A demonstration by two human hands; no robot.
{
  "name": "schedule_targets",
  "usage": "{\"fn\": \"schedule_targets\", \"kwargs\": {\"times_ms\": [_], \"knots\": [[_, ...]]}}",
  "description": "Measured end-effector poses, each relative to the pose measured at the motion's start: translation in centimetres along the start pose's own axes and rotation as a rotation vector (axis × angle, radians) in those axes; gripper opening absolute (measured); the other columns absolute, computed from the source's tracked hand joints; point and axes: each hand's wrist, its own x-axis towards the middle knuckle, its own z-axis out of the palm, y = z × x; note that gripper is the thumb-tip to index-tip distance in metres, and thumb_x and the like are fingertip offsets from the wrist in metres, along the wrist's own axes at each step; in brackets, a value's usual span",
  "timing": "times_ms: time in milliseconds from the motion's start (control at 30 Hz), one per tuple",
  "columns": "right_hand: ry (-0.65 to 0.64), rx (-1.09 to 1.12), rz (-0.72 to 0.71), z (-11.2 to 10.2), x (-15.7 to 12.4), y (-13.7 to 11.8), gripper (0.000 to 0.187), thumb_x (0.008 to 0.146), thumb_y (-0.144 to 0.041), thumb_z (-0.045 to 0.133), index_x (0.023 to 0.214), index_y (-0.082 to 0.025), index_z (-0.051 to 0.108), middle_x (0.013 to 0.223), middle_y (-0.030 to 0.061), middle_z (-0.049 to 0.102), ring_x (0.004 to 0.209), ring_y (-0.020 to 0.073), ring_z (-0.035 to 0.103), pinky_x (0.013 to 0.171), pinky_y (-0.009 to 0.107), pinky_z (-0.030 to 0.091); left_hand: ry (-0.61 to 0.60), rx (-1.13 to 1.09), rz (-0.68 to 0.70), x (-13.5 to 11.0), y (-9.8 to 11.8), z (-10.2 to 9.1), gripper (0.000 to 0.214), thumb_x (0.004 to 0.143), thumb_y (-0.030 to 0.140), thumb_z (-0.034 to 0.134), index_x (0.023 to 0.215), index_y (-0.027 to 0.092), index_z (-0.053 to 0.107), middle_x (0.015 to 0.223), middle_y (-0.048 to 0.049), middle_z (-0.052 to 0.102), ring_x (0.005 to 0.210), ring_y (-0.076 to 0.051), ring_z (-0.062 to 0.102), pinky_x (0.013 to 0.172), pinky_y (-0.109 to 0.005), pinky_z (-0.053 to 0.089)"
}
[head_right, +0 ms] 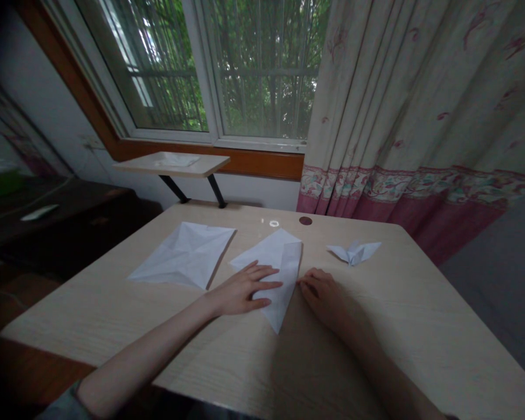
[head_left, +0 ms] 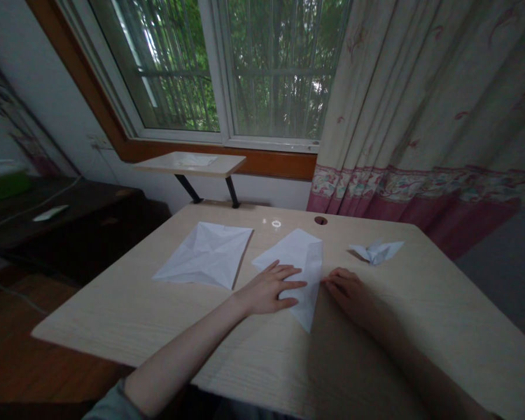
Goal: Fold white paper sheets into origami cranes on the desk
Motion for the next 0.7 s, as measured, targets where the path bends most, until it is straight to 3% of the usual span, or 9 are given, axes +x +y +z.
{"fn": "schedule_targets", "kwargs": {"times_ms": [333,700], "knots": [[0.081,-0.063,-0.021,0.2,0.1,-0.3,0.024,0.097,-0.025,0.047,0.089,-0.022,0.070,0.094,0.0077,0.071,0.091,0.0240,0.063,0.086,0.041,0.050,0.033,0.002,0.000,0.0,-0.4,0.5,0.047,0.095,0.045,0.062,0.140,0.035,0.054,0.153,-0.0062,0.048,0.141,-0.029,0.044,0.119,-0.058,0.025],[0.335,-0.067,-0.070,1.1,-0.3,0.9,0.027,0.100,-0.029,0.043,0.102,-0.025,0.070,0.107,0.0087,0.071,0.102,0.0256,0.064,0.093,0.045,0.049,0.096,-0.015,0.064,0.0,-0.5,0.4,0.049,0.096,0.041,0.061,0.142,0.030,0.052,0.147,-0.0076,0.054,0.134,-0.027,0.052,0.117,-0.054,0.031]]}}
